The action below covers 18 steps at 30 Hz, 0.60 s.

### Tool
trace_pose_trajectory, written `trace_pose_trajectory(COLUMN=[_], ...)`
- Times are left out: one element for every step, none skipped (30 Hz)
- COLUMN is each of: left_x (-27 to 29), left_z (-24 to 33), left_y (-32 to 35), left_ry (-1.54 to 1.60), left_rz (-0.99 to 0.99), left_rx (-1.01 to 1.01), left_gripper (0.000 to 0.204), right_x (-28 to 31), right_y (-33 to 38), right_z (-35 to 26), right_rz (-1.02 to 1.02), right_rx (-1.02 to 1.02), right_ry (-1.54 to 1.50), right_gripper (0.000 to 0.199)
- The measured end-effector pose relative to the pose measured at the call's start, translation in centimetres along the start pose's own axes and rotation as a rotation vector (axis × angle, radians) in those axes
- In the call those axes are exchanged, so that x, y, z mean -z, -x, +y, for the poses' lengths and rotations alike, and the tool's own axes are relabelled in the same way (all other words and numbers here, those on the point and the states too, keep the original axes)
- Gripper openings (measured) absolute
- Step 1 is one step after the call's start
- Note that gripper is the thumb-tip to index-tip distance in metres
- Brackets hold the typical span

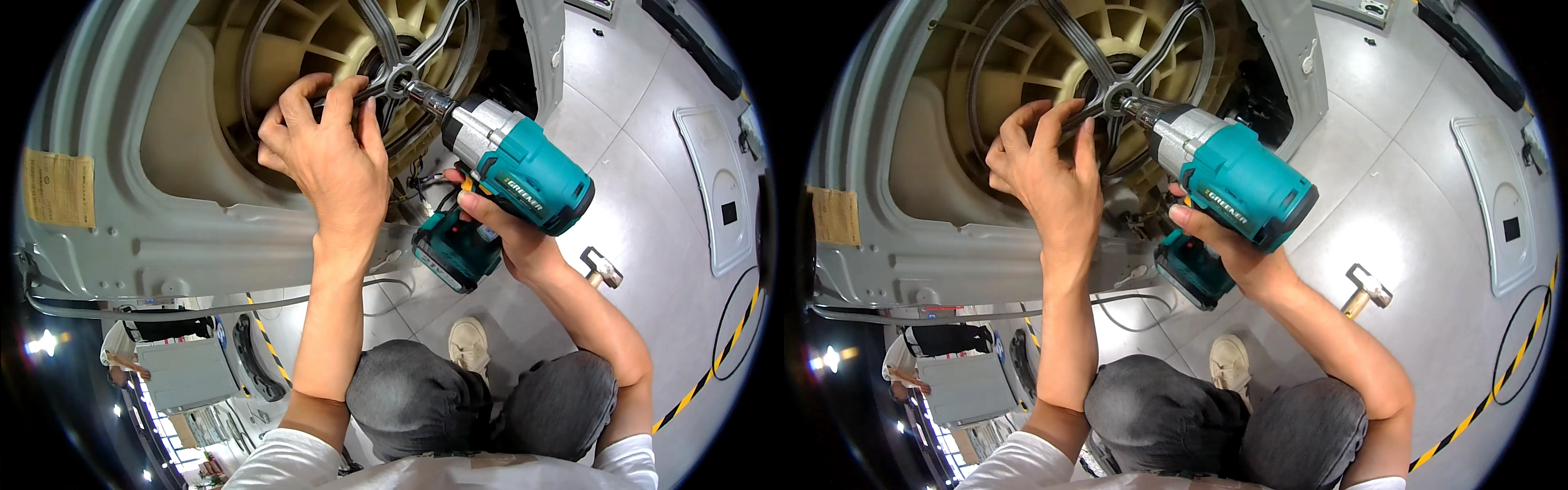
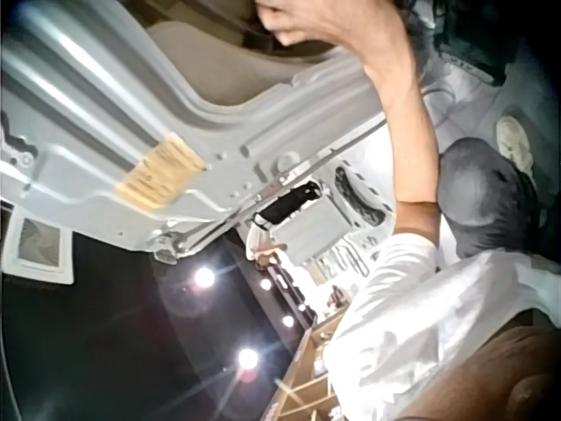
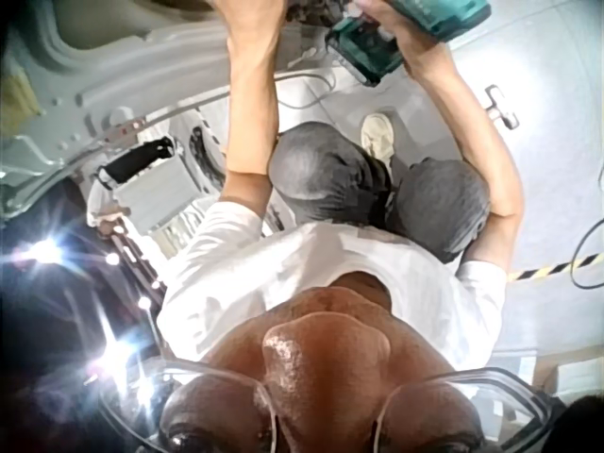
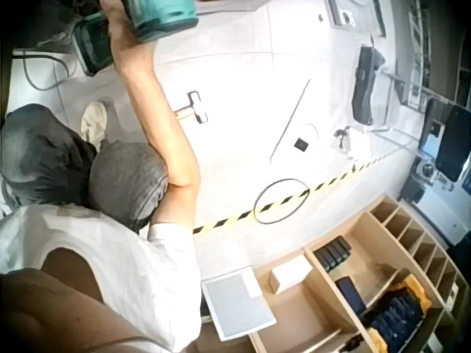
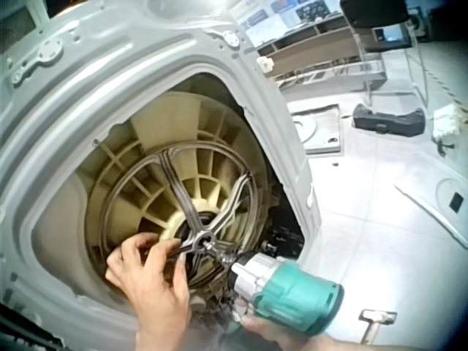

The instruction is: The person removes the drive belt from the back of a washing machine by hand, unscrews a central bolt using a power impact wrench, taps the bolt with a hammer, and then removes the large pulley wheel and a smaller internal component.

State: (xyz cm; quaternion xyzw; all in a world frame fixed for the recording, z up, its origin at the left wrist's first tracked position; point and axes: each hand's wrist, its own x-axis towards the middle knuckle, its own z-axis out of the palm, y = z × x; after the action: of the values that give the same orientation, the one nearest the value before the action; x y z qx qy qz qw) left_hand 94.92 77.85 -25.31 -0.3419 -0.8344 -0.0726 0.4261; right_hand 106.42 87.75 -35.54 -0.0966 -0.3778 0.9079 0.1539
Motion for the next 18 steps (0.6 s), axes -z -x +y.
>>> trace_pose_trajectory(left_x=[0.1,0.1,0.2,0.2,0.2,0.2,0.2,0.2,0.1,0.1,0.1,0.1,0.1,0.1,0.1,0.1,0.2,0.2], left_z=[0.1,0.1,0.1,0.2,0.1,0.1,0.1,0.1,0.1,0.0,0.0,0.1,0.1,0.1,0.1,0.1,0.2,0.3], left_y=[0.0,0.0,0.0,0.0,0.0,0.0,0.0,0.0,0.0,0.0,0.0,0.0,0.0,0.0,-0.1,-0.1,-0.1,-0.1], left_ry=[-0.003,-0.005,-0.006,-0.007,-0.001,-0.007,-0.009,-0.011,-0.008,-0.005,-0.003,-0.008,-0.012,-0.013,-0.012,-0.011,-0.01,-0.012], left_rz=[0.003,0.003,-0.004,-0.008,-0.008,-0.011,-0.009,-0.008,-0.005,-0.002,-0.001,-0.003,-0.002,0.0,0.0,0.001,-0.002,-0.015], left_rx=[-0.002,-0.003,0.002,0.004,0.01,0.006,0.004,0.003,0.0,-0.003,-0.004,-0.005,-0.006,-0.007,-0.005,-0.002,0.001,0.019], left_gripper=[0.024,0.024,0.024,0.023,0.023,0.023,0.022,0.022,0.022,0.022,0.022,0.022,0.021,0.021,0.021,0.021,0.021,0.021], right_x=[-0.1,-0.2,-0.4,-0.6,-0.8,-0.9,-1.0,-1.2,-1.5,-1.8,-2.0,-2.2,-2.3,-2.3,-2.2,-2.0,-2.0,-1.9], right_y=[0.1,0.3,0.4,0.5,0.6,0.7,0.9,1.0,1.1,1.2,1.3,1.3,1.3,1.2,1.2,1.1,1.0,1.0], right_z=[-0.3,-0.5,-0.7,-0.9,-1.1,-1.3,-1.5,-1.5,-1.4,-1.4,-1.2,-1.1,-0.9,-0.8,-0.7,-0.7,-0.6,-0.5], right_rz=[0.001,-0.01,0.003,0.002,0.028,0.009,0.015,0.005,0.019,0.035,0.036,0.025,0.036,0.018,0.0,-0.017,-0.02,-0.023], right_rx=[-0.02,-0.031,-0.08,-0.114,-0.181,-0.172,-0.195,-0.2,-0.199,-0.218,-0.222,-0.215,-0.216,-0.219,-0.221,-0.224,-0.218,-0.221], right_ry=[-0.029,-0.058,-0.069,-0.08,-0.071,-0.116,-0.142,-0.185,-0.198,-0.193,-0.204,-0.224,-0.218,-0.208,-0.196,-0.182,-0.213,-0.215], right_gripper=[0.034,0.034,0.034,0.035,0.035,0.034,0.034,0.033,0.032,0.032,0.032,0.031,0.03,0.032,0.034,0.035,0.033,0.032])
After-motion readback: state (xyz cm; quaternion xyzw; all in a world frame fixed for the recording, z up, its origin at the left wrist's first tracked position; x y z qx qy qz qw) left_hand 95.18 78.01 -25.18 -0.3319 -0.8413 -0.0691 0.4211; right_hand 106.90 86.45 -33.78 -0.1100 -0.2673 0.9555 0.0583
